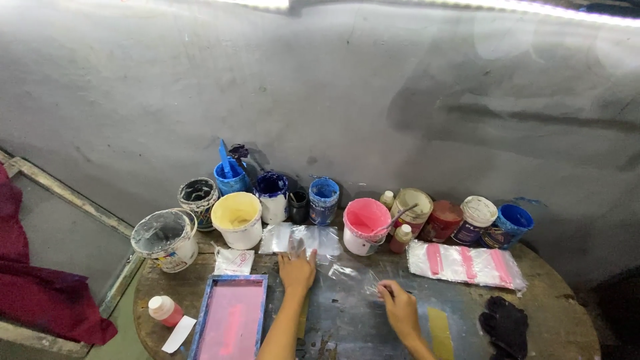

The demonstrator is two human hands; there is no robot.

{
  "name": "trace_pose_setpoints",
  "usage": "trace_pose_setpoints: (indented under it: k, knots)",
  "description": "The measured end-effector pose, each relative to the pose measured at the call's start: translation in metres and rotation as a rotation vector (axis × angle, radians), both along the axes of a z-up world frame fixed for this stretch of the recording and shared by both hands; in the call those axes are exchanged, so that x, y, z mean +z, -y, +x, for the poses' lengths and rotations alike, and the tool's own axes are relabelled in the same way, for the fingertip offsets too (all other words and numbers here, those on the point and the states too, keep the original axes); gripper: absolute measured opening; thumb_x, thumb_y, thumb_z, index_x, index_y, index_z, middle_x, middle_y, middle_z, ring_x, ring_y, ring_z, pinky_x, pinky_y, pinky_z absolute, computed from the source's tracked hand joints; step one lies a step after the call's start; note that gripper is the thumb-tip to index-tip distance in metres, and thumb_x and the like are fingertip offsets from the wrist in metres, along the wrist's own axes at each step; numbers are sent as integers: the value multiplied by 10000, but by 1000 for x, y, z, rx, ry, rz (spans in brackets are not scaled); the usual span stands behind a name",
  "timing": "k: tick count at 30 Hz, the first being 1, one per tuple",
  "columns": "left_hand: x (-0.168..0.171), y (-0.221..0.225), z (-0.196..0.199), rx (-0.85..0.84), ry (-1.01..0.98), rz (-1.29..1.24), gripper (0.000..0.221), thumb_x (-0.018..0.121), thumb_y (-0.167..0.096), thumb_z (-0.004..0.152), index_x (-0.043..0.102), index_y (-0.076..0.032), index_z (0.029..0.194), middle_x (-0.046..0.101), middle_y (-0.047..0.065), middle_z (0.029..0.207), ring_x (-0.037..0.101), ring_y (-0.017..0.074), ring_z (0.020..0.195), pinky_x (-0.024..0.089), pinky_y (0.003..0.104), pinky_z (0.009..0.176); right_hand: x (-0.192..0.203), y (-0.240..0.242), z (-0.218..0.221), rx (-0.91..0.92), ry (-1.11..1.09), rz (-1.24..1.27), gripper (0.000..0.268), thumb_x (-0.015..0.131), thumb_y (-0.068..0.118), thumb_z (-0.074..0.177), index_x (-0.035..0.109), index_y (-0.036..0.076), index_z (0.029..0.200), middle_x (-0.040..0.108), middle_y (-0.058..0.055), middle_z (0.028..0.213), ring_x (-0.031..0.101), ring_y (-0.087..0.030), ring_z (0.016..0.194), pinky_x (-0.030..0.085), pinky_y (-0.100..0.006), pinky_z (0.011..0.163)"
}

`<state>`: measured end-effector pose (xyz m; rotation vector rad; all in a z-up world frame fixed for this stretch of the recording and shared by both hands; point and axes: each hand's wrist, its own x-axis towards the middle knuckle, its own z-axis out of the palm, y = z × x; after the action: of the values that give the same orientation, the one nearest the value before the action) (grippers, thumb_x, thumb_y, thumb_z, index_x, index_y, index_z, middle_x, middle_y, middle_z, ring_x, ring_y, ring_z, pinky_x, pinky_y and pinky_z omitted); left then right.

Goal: Applying pink paint to a screen printing frame using a brush at a workbench.

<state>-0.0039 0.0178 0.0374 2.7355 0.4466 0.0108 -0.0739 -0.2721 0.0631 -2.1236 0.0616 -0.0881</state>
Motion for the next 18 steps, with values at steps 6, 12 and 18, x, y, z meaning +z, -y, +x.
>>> trace_pose_setpoints:
  k: [6, 12, 18]
  knots:
    - [-1, -8, 6, 32, 160, -117, 701, 289, -545, 1053, 304, -120, 1610, 202, 76, 1718, 422, 476, 1418, 227, 595, 1237, -30, 74, -29, -15, 103, -65, 111, 744, 224, 855, 807, 151, 911, 845, 2, 733, 832, -96, 606, 657, -216, 655]
    - [-15, -15, 11, -32, 432, -131, 618, 446, -406, 1062, 456, 22, 1508, 346, 191, 1657, 439, 453, 1414, 423, 556, 1081, -36, 121, -47, 3, -37, -119, 114, 719, 255, 884, 789, 186, 941, 846, 58, 815, 862, -81, 698, 618, -209, 742]
    - [13, -16, -7, -14, 551, -352, 467, 514, -310, 1045, 587, -32, 1413, 682, 233, 1318, 680, 446, 1142, 512, 535, 988, -38, 144, -48, 34, -135, -265, 160, 730, 306, 877, 814, 257, 1005, 894, 101, 859, 853, -39, 787, 579, -204, 799]
